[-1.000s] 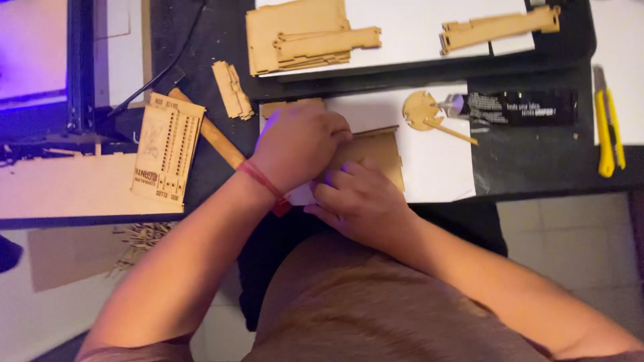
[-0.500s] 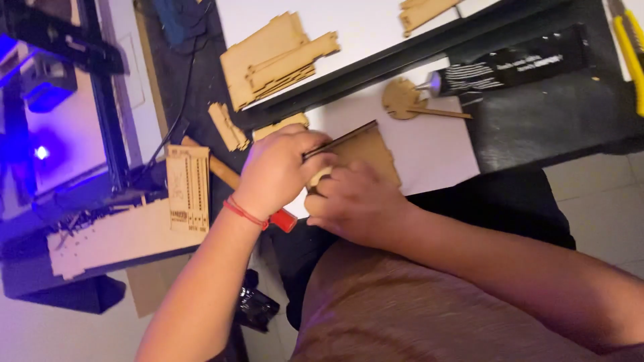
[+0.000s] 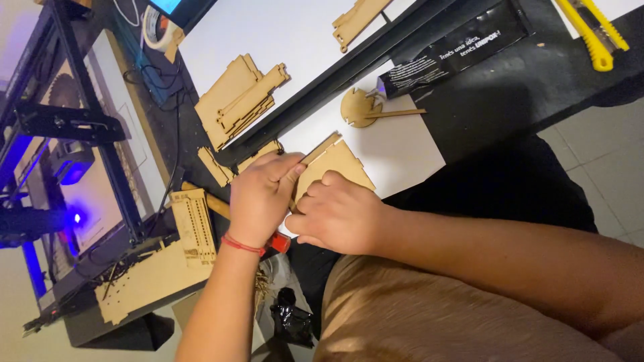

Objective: The person assembles a wooden model by applying glue to small laser-cut pieces using a wooden stick. They carefully align and press the glued components together to form a larger structure.

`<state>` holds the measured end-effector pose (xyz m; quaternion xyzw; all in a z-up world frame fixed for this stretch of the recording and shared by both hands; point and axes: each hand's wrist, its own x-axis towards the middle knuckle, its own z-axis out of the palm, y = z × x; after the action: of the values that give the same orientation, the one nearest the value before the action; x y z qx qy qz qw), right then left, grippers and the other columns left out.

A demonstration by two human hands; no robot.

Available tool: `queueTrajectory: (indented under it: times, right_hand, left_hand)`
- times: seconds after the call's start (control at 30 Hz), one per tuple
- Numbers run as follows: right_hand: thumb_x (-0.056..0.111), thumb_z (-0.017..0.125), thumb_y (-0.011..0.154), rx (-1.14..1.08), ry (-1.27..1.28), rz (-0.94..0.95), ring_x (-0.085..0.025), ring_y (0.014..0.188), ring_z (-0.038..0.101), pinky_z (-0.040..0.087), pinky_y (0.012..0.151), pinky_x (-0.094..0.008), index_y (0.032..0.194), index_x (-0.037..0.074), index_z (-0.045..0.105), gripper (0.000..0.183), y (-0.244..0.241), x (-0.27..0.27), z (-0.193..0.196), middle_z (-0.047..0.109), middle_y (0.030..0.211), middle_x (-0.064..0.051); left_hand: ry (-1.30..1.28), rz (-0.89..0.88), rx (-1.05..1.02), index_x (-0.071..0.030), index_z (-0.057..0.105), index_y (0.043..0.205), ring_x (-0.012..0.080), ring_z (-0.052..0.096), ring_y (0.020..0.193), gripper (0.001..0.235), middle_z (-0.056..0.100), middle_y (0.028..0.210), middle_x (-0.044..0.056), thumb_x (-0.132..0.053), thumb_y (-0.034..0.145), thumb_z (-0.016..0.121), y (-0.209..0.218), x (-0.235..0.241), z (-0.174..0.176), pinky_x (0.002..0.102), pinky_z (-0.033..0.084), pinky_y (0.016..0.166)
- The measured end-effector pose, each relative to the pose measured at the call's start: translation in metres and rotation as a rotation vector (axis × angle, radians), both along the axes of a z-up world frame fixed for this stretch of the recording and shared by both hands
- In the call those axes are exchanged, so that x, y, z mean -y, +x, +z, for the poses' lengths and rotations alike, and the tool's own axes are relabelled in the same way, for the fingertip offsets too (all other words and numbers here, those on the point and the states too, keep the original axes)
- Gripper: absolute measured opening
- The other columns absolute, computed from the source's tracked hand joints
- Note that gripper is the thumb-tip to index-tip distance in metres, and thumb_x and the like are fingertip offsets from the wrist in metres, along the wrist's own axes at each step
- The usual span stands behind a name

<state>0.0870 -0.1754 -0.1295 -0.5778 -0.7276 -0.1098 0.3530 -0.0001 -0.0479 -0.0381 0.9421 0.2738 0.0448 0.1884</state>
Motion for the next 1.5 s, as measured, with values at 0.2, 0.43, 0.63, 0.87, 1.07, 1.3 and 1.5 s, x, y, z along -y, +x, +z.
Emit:
queueTrajectory:
  times: [0.2, 0.43, 0.63, 0.87, 1.07, 1.3, 1.5]
  right_hand:
    - [0.052, 0.055, 0.090, 0.005, -0.013, -0.012, -0.023, 0.072, 0.053, 0.039, 0.072, -0.041, 0.088, 0.022, 0.057, 0.030, 0.000, 0.000, 0.002, 0.054, 0.074, -0.002]
    - [0.048, 0.060, 0.087, -0.017, -0.075, 0.024, -0.025, 0.070, 0.056, 0.040, 0.071, -0.042, 0.092, 0.021, 0.058, 0.028, 0.001, 0.001, 0.003, 0.057, 0.072, -0.003]
    - [0.047, 0.063, 0.087, -0.038, -0.019, 0.016, -0.023, 0.068, 0.054, 0.038, 0.069, -0.040, 0.086, 0.022, 0.058, 0.026, 0.003, 0.001, 0.006, 0.054, 0.069, -0.001]
    - [0.046, 0.065, 0.085, -0.030, -0.006, 0.018, -0.025, 0.067, 0.054, 0.039, 0.068, -0.041, 0.087, 0.021, 0.059, 0.026, 0.002, 0.000, 0.005, 0.054, 0.069, -0.003]
    - [0.044, 0.067, 0.084, -0.039, 0.024, 0.012, -0.024, 0.066, 0.053, 0.039, 0.068, -0.041, 0.085, 0.021, 0.059, 0.024, 0.003, 0.001, 0.009, 0.052, 0.067, -0.002]
    - [0.043, 0.066, 0.088, -0.063, 0.013, 0.019, -0.025, 0.065, 0.052, 0.040, 0.069, -0.042, 0.084, 0.021, 0.061, 0.023, 0.004, 0.002, 0.012, 0.051, 0.066, -0.002]
    - [0.044, 0.068, 0.084, -0.069, -0.028, 0.038, -0.023, 0.067, 0.052, 0.040, 0.071, -0.041, 0.083, 0.022, 0.061, 0.024, 0.003, 0.001, 0.008, 0.052, 0.067, -0.001]
  left_hand:
    - [-0.001, -0.046, 0.028, -0.025, 0.078, 0.102, 0.0387, 0.069, 0.090, 0.016, 0.072, 0.087, 0.008, -0.031, 0.096, 0.064, 0.002, -0.001, -0.001, 0.050, 0.056, 0.077]
    - [-0.035, -0.051, 0.106, -0.023, 0.077, 0.103, 0.0395, 0.068, 0.092, 0.014, 0.073, 0.089, 0.008, -0.029, 0.095, 0.067, -0.001, -0.006, -0.017, 0.049, 0.056, 0.079]
    - [-0.031, -0.018, 0.180, -0.022, 0.079, 0.104, 0.0375, 0.069, 0.091, 0.014, 0.074, 0.090, 0.008, -0.026, 0.095, 0.069, -0.001, -0.002, -0.013, 0.045, 0.056, 0.081]
    - [0.060, -0.048, 0.178, -0.021, 0.079, 0.102, 0.0368, 0.070, 0.087, 0.014, 0.072, 0.085, 0.008, -0.028, 0.093, 0.072, -0.003, -0.001, -0.016, 0.047, 0.057, 0.076]
    - [0.235, -0.099, 0.086, -0.023, 0.079, 0.097, 0.0344, 0.069, 0.080, 0.018, 0.070, 0.079, 0.006, -0.036, 0.094, 0.068, 0.001, 0.001, -0.015, 0.046, 0.057, 0.070]
    - [0.399, -0.177, 0.038, -0.023, 0.077, 0.098, 0.0303, 0.068, 0.076, 0.021, 0.066, 0.075, 0.004, -0.040, 0.096, 0.064, 0.001, -0.001, -0.018, 0.041, 0.056, 0.064]
    - [0.526, -0.290, -0.002, -0.020, 0.076, 0.097, 0.0272, 0.068, 0.074, 0.020, 0.064, 0.074, 0.003, -0.036, 0.095, 0.064, 0.004, -0.007, -0.016, 0.038, 0.055, 0.062]
